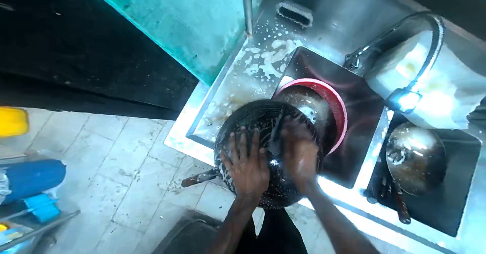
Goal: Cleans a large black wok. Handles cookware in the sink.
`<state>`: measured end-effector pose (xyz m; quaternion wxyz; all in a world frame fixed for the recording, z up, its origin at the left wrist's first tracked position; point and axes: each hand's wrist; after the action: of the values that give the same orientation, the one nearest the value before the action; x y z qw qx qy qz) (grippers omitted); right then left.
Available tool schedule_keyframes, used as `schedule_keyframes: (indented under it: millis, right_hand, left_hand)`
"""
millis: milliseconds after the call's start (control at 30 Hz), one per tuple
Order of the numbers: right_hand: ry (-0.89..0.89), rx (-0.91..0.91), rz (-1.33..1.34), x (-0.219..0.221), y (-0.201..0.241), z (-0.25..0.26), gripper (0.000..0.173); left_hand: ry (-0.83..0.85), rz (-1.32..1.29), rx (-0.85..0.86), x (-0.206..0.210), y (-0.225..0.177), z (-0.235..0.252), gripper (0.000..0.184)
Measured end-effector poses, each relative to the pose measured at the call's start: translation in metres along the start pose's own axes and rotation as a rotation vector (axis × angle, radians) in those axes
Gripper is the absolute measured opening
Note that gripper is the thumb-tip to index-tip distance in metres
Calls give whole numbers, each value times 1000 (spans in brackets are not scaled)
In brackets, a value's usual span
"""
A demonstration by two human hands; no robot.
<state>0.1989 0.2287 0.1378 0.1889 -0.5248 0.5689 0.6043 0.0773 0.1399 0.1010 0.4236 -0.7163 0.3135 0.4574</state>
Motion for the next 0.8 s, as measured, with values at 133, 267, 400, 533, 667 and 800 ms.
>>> schedule_keyframes:
  millis: [133,267,400,533,667,800]
  right_hand:
    - [8,-289,-25,19,2,5,33]
    - [403,321,170,-4,-80,132,52]
    - [466,576,469,19,-145,164,62]
    - [267,432,609,20,-167,114,41]
    - [171,420,433,14,-179,37,59]
    - [45,574,191,6,-115,-42,51]
  left_hand:
    - [18,-16,70,-1,3,1,59]
    - [-2,-7,72,2,6,4,60]
    - [-43,-54,62,5,7,4,59]
    - [-55,-67,51,6,8,0,58]
    - [-44,-72,32,6,6,-2,58]
    - [-36,-21,42,7,2,-3,60]
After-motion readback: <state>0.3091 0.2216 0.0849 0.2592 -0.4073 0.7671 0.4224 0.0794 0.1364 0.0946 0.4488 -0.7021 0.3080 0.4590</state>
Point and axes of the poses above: each hand's wrist, its own z-axis towards the middle knuckle, its own x-axis out of the palm, y = z × x, and after that the axes turned 11 degrees about y, right-handed
